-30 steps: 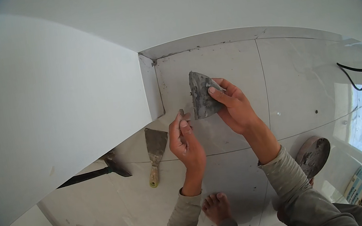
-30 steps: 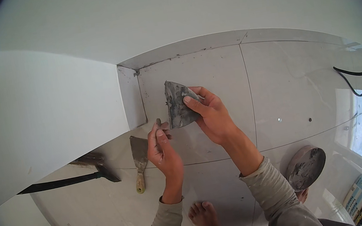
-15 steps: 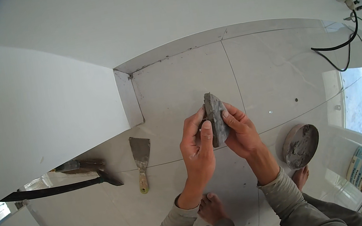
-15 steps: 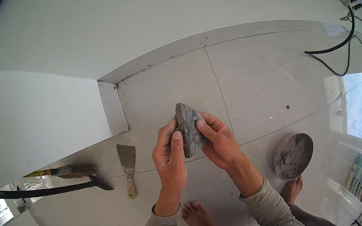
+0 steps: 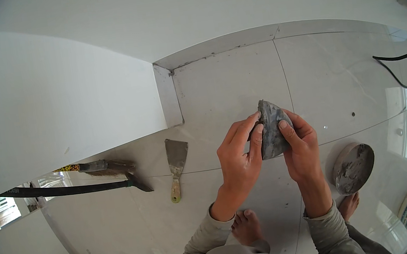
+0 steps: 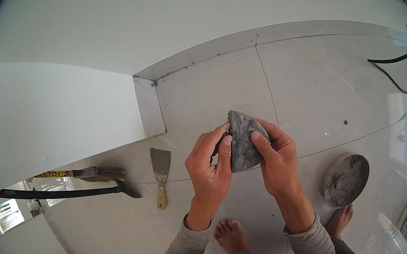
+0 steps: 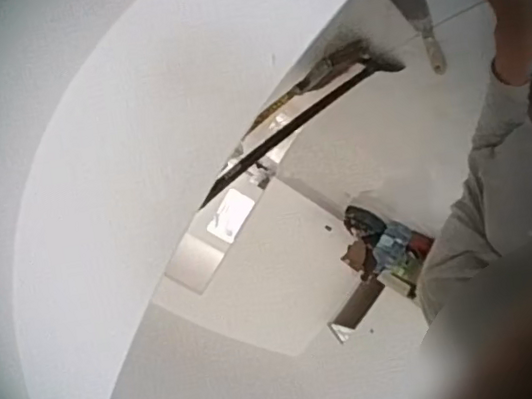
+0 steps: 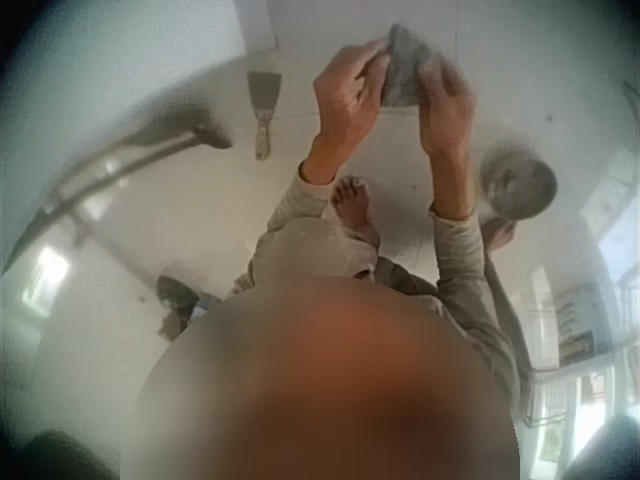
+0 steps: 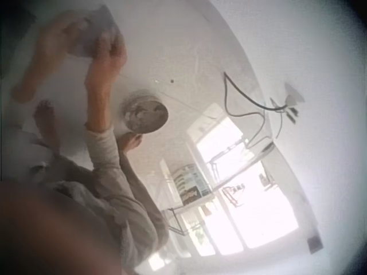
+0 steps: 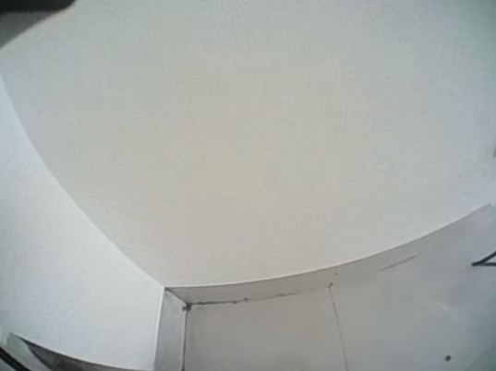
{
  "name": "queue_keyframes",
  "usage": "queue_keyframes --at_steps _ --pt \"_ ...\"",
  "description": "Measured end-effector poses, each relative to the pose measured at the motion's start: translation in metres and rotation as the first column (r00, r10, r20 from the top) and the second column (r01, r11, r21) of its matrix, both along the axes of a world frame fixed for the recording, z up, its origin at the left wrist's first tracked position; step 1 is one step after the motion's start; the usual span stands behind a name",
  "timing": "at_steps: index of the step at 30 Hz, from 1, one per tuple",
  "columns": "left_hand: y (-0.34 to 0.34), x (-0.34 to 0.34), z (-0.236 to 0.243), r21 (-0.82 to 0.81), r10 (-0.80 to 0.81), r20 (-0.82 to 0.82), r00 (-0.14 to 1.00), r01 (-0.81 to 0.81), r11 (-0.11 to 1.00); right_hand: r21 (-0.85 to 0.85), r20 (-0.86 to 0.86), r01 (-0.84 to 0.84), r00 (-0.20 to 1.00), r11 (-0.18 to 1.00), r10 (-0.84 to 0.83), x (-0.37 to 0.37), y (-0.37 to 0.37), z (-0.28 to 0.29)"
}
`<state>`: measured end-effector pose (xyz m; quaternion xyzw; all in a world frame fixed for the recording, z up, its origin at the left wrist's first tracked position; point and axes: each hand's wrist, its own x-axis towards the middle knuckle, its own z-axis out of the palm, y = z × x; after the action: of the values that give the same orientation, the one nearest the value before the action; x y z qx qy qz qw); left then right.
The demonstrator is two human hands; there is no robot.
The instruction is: The person applies grout to tile joints using a rubber trowel and a putty knife, spreading material along floor seams and at the base of the wall.
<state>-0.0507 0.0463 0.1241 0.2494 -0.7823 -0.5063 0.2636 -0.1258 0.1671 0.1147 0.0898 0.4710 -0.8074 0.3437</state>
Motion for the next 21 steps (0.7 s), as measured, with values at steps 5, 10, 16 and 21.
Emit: queue_keyframes --at_steps 5,10,16,21 --pt "-0.001 -0.001 -0.002 -0.032 0.041 0.002 0.999 -0.041 0.999 0.020 0.030 0.016 0.999 1.000 -0.016 -0.003 -0.007 -0.004" --pt "0.000 -0.001 -0.009 0.072 0.056 0.029 0.998 -0.058 0.996 0.048 0.015 0.005 1.000 0.999 -0.006 -0.020 -0.009 -0.015" --pt "-0.029 -0.007 -0.042 0.519 0.148 0.032 0.988 -0.143 0.842 0.089 -0.096 0.060 0.994 0.994 -0.051 -0.061 -0.005 -0.040" --pt "-0.092 -0.033 -0.074 0.339 0.329 0.238 0.914 -0.395 0.854 0.432 -0.467 0.136 0.880 0.892 0.092 -0.064 -0.010 -0.069"
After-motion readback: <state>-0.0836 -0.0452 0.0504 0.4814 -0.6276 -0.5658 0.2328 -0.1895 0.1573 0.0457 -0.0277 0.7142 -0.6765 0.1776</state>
